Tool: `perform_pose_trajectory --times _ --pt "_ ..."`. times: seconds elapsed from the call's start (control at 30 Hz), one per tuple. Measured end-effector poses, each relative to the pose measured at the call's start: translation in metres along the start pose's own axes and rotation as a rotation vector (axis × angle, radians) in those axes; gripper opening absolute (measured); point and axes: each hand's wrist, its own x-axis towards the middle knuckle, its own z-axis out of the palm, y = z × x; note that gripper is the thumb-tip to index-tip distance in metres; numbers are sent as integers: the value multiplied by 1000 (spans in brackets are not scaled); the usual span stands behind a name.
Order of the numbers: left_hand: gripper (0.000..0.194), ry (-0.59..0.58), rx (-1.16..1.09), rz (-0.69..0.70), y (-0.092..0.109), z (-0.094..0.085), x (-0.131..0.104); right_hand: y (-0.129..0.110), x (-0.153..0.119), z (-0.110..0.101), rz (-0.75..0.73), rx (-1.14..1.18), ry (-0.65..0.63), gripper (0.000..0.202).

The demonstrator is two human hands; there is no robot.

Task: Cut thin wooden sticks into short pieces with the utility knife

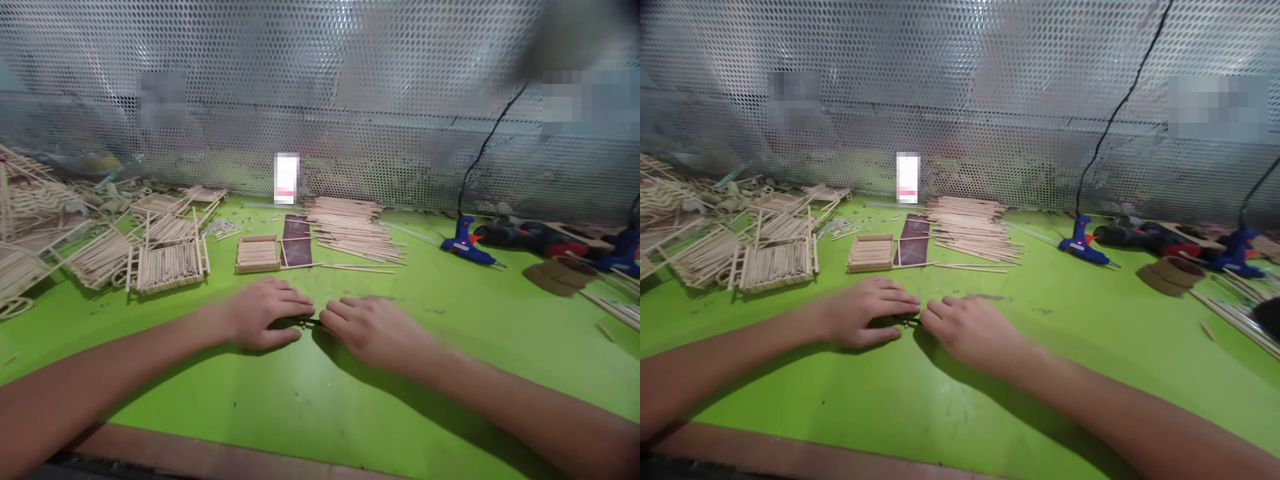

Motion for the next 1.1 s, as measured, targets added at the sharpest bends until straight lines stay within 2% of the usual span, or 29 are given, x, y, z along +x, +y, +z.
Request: perform_pose_trajectory --times 0.1,0.23,0.43,0.53,0.83,1.1 --pt "35 30 5 32 0 3 0 -1 0 0 -15 -7 8 13" --pt "33 81 44 68 2 2 -1 -1 1 0 -29 -5 12 12" --pt "22 234 122 86 2 4 -1 1 3 -2 -36 10 18 11" --pt "25 286 169 122 2 8 0 1 2 -2 -32 21 21 10" --pt "26 248 159 92 9 8 4 2 1 2 -27 64 19 12" --pt "24 233 228 69 14 3 -4 -1 10 4 -12 125 9 14"
